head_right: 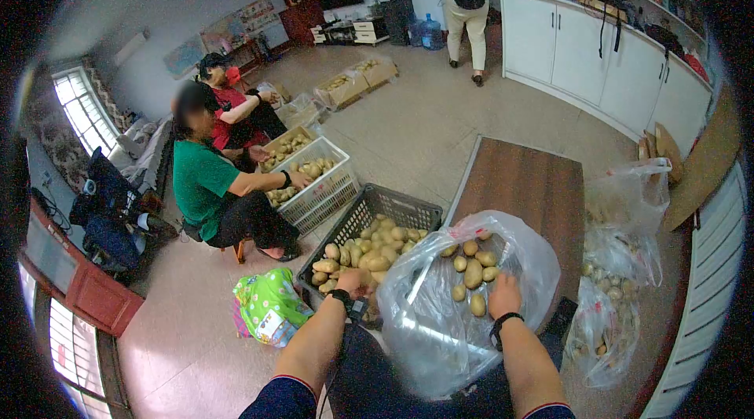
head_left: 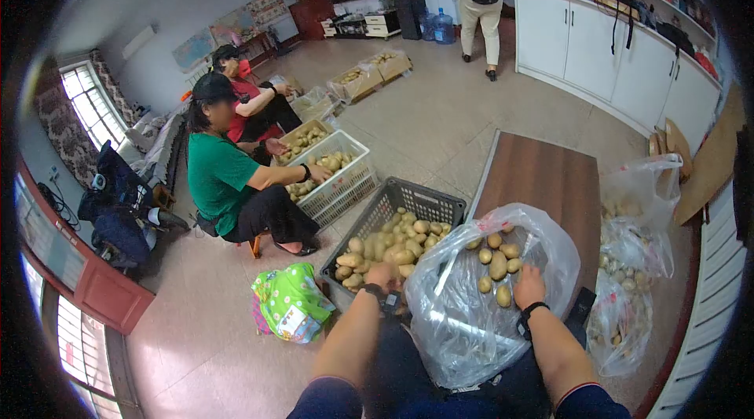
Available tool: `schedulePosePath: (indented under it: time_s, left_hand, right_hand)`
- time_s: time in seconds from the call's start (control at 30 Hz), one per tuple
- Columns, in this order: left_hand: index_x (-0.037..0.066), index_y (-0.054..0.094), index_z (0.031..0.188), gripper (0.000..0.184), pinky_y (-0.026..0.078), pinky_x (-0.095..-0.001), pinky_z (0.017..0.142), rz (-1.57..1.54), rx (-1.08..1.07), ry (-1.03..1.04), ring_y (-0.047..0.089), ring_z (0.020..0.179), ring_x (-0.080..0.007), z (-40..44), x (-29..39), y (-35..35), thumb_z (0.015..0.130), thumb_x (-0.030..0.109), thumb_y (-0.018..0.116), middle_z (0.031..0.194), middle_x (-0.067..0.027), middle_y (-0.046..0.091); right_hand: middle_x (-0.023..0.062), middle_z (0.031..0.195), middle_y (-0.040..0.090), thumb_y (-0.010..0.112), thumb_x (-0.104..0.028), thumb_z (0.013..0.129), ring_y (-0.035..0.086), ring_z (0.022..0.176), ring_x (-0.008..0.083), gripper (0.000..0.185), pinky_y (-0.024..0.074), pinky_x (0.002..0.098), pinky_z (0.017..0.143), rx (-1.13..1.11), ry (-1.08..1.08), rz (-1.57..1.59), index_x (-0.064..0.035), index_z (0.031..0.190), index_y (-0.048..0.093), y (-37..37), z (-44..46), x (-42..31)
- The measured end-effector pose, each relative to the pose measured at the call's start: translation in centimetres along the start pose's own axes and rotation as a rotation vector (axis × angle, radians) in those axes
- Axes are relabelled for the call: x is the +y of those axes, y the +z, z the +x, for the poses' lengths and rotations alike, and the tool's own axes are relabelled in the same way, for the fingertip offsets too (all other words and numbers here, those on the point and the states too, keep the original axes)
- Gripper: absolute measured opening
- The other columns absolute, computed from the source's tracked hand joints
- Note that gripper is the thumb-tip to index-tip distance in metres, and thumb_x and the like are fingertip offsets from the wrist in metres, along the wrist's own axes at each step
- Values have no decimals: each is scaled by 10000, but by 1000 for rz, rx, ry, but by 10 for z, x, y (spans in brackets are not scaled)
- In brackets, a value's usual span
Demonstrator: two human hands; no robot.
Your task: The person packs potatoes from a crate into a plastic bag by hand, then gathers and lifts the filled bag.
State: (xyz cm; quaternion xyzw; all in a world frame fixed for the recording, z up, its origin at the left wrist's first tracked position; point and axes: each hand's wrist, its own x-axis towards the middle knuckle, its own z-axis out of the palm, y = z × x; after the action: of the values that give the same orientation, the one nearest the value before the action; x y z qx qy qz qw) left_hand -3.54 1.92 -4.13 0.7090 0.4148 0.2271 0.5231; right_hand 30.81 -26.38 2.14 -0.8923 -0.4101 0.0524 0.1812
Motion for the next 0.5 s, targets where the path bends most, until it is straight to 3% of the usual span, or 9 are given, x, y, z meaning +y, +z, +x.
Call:
schedulePosePath:
  time_s: [0.07, 0.1, 0.13, 0.17, 0.23, 0.27, 0.37, 0.5]
  left_hand:
    - [25, 573, 869, 115, 476, -372, 448, -199, 66, -287, 584, 590, -251, 3, 5, 4, 869, 137, 548, 716, -142, 587]
    - [17, 595, 865, 115, 483, -380, 457, 416, -140, 29, 606, 601, -251, -1, 6, -7, 856, 126, 559, 705, -149, 605]
    - [9, 617, 861, 117, 489, -388, 466, 1002, -135, 428, 628, 612, -251, -2, 0, -17, 844, 115, 571, 694, -156, 623]
    - [9, 617, 861, 117, 489, -388, 466, 1004, -131, 427, 628, 612, -251, 0, -5, -17, 844, 115, 571, 694, -156, 623]
    - [-8, 641, 878, 142, 500, -389, 490, 795, -185, 81, 648, 632, -249, 3, -3, -13, 836, 98, 557, 695, -160, 639]
    - [-8, 641, 878, 142, 500, -389, 490, 795, -178, 79, 648, 632, -249, 0, 2, -12, 836, 98, 557, 695, -160, 639]
    - [-6, 644, 911, 170, 505, -391, 490, 413, -60, 52, 642, 619, -270, -8, 7, -15, 847, 95, 523, 703, -161, 631]
    - [-3, 606, 1011, 211, 496, -412, 455, 290, 72, 35, 621, 603, -269, -8, -5, -12, 868, 113, 503, 795, -164, 623]
  right_hand:
    - [192, 1123, 528, 668, -76, 729, 564, 1005, 404, 479, 455, 463, 900, -12, -29, -27, -63, 1174, 490, 7, -3, 2]
    - [192, 1124, 535, 663, -73, 731, 564, 1005, 398, 451, 453, 464, 895, -35, -48, -61, -59, 1153, 504, 11, -3, 2]
    - [181, 1137, 535, 663, -74, 730, 560, 1022, 382, 434, 452, 468, 886, -35, -83, -44, -63, 1140, 520, 8, -8, 1]
    - [181, 1137, 535, 663, -74, 730, 560, 1022, 382, 434, 452, 468, 886, -34, -87, -43, -63, 1140, 520, 6, -12, -1]
    - [169, 1096, 538, 672, -112, 743, 555, 1045, 372, 375, 464, 481, 869, -6, -94, -12, -66, 1088, 532, 2, -14, -7]
    - [169, 1096, 538, 672, -112, 743, 555, 1045, 372, 375, 464, 481, 869, -6, -101, -10, -66, 1088, 532, 0, -15, -10]
    - [166, 1116, 535, 666, -91, 733, 560, 1036, 368, 383, 463, 472, 875, -26, 6, 55, -67, 1097, 548, -5, -17, -21]
    - [184, 1133, 520, 637, -9, 699, 524, 1075, 381, 421, 434, 453, 923, 122, -43, 237, -57, 1107, 543, -1, -12, -20]
